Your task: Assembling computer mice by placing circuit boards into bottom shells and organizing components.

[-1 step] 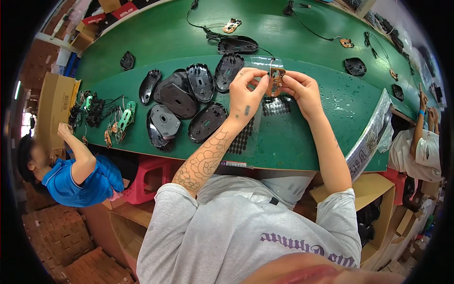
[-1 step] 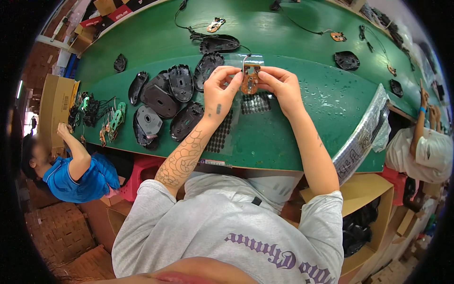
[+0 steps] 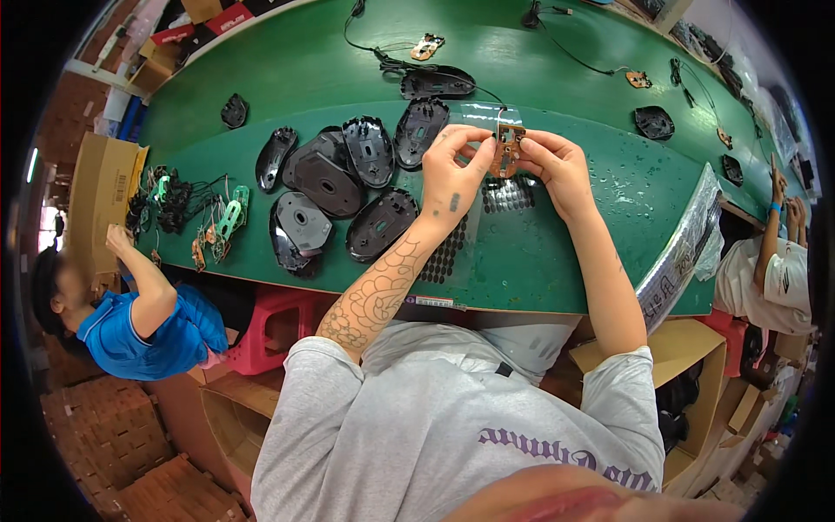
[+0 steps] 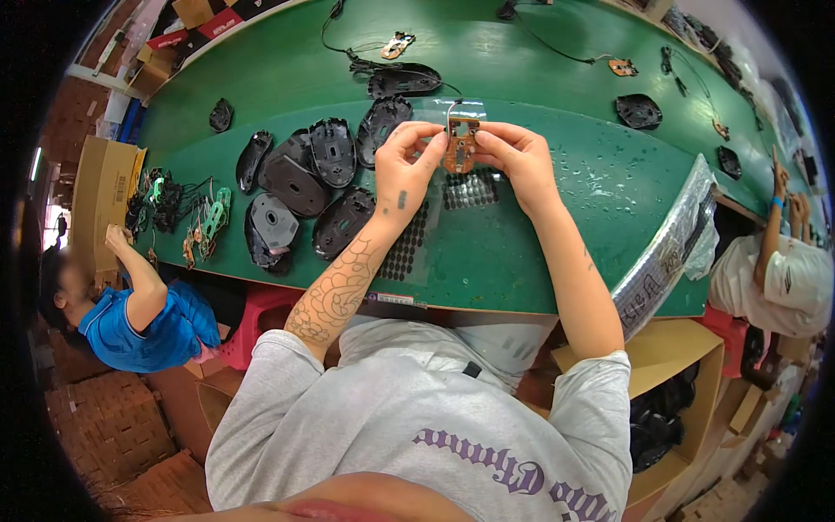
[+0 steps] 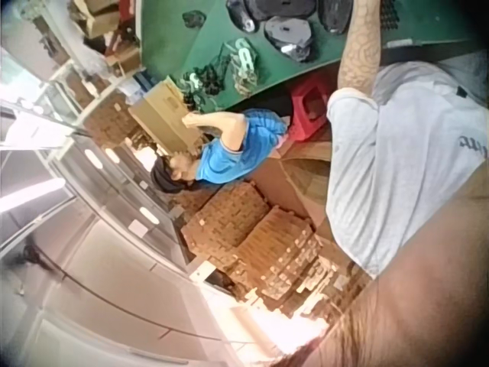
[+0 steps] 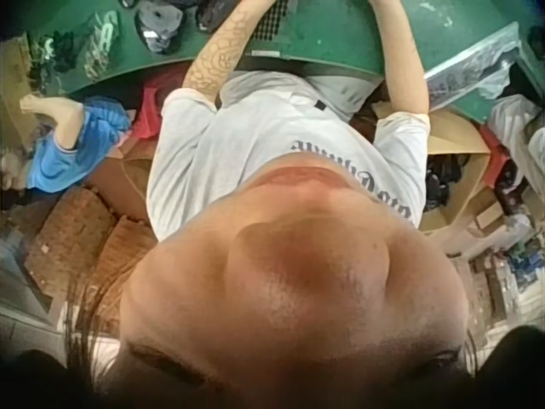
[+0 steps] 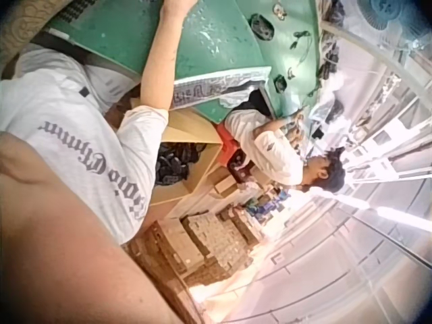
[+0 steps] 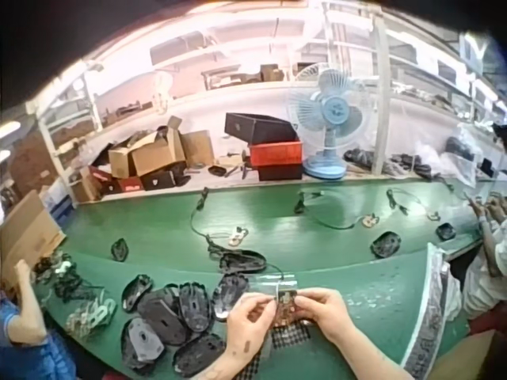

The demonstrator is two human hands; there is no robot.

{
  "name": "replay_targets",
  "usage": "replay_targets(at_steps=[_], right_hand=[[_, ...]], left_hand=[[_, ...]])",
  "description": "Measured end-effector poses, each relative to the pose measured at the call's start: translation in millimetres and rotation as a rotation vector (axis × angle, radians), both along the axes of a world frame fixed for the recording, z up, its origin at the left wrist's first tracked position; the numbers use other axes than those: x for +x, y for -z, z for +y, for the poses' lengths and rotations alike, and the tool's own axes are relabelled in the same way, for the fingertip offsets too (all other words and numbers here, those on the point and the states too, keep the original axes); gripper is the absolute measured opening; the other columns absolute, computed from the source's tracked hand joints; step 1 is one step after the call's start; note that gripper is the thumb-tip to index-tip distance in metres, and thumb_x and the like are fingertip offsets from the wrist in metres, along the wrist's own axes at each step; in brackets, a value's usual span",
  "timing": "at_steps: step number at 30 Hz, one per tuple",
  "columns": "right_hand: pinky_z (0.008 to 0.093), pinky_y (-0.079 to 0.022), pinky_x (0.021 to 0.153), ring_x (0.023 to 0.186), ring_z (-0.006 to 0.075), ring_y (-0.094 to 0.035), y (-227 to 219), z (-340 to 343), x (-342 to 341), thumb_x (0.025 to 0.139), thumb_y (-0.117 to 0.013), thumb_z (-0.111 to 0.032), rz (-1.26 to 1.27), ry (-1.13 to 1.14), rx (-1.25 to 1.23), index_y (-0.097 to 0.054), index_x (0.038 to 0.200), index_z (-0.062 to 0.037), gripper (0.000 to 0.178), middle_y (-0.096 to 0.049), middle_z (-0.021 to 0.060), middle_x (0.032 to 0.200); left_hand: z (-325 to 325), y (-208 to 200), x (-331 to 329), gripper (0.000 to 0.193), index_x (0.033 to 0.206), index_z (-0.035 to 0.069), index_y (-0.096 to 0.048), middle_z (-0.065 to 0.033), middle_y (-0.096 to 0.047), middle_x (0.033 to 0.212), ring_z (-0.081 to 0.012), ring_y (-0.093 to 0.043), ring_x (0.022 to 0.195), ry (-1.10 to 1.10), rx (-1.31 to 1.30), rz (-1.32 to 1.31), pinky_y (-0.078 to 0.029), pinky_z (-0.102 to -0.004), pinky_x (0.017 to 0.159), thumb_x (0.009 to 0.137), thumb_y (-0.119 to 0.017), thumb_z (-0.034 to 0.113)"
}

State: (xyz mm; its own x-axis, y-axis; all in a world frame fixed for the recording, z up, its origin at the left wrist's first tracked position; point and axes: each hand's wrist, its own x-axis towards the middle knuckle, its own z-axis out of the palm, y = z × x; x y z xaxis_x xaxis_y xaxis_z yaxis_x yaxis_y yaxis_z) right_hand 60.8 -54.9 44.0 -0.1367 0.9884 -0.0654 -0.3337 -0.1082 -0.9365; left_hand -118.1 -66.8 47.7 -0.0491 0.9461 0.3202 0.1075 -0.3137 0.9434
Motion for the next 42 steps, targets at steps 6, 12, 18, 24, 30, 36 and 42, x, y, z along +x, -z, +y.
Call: replay_targets(at_steps=[6,12,18,24,30,36,42], right_hand=[[0.0270,-0.058,0.081,0.087,0.0189,-0.069,4,3,1,0.094,-0.063,-0.007,-0.003,-0.019,-0.011,-0.066,0.116,0.0069,0.026,-0.071,0.0163,0.104],[0.0281,-0.056,0.084,0.095,0.0201,-0.068,0,5,-7,0.095,-0.061,-0.012,-0.014,0.024,0.000,-0.068,0.112,0.0063,0.026,-0.070,0.0163,0.107],[0.0311,-0.055,0.083,0.097,0.0223,-0.067,-2,5,5,0.100,-0.054,-0.020,0.115,0.054,-0.012,-0.062,0.123,0.0042,0.034,-0.068,0.0151,0.107],[0.0302,-0.055,0.080,0.091,0.0204,-0.066,8,9,2,0.100,-0.053,-0.018,0.115,0.058,-0.043,-0.061,0.121,0.0042,0.032,-0.068,0.0135,0.101],[0.0304,-0.055,0.078,0.088,0.0182,-0.065,1,11,-9,0.101,-0.052,-0.018,0.163,-0.100,0.031,-0.062,0.120,0.0036,0.031,-0.068,0.0121,0.099],[0.0306,-0.055,0.078,0.088,0.0172,-0.064,4,14,-3,0.101,-0.053,-0.016,0.020,-0.009,0.035,-0.063,0.119,0.0026,0.028,-0.067,0.0112,0.098],[0.0305,-0.055,0.077,0.088,0.0171,-0.064,8,17,-2,0.101,-0.053,-0.016,-0.027,-0.019,0.056,-0.064,0.118,0.0020,0.027,-0.067,0.0112,0.098]], left_hand=[[-4,-7,0,0.020,0.105,-0.004,-0.067,-0.0039,-0.064,0.085,-0.0078,-0.052,0.063,0.110,-0.239,-0.247,-0.043,-0.0194,0.058,0.092,-0.066,0.011],[11,-4,-10,0.020,0.106,-0.002,-0.067,-0.0037,-0.065,0.079,-0.0047,-0.050,0.058,0.138,-0.339,-0.406,-0.039,-0.0168,0.051,0.093,-0.065,0.013],[97,-73,-35,0.011,0.096,0.004,-0.067,0.0022,-0.056,0.063,-0.0021,-0.044,0.046,0.211,-0.462,-0.716,-0.028,-0.0147,0.037,0.093,-0.062,0.013],[309,-161,-270,0.024,0.096,0.005,-0.071,-0.0012,-0.066,0.071,-0.0101,-0.057,0.057,-0.173,-0.145,-0.072,-0.042,-0.0244,0.049,0.093,-0.060,0.026],[350,-315,-441,0.034,0.097,0.005,-0.074,-0.0040,-0.074,0.078,-0.0168,-0.068,0.066,-0.717,0.225,0.418,-0.053,-0.0324,0.059,0.093,-0.059,0.036],[323,-193,-384,0.018,0.094,0.010,-0.070,-0.0083,-0.074,0.088,-0.0302,-0.067,0.076,-0.613,0.004,1.250,-0.052,-0.0391,0.075,0.087,-0.062,0.024],[333,-49,-420,0.024,0.099,0.004,-0.066,-0.0172,-0.069,0.090,-0.0360,-0.066,0.085,-0.426,-0.021,1.217,-0.053,-0.0420,0.078,0.080,-0.058,0.015]])
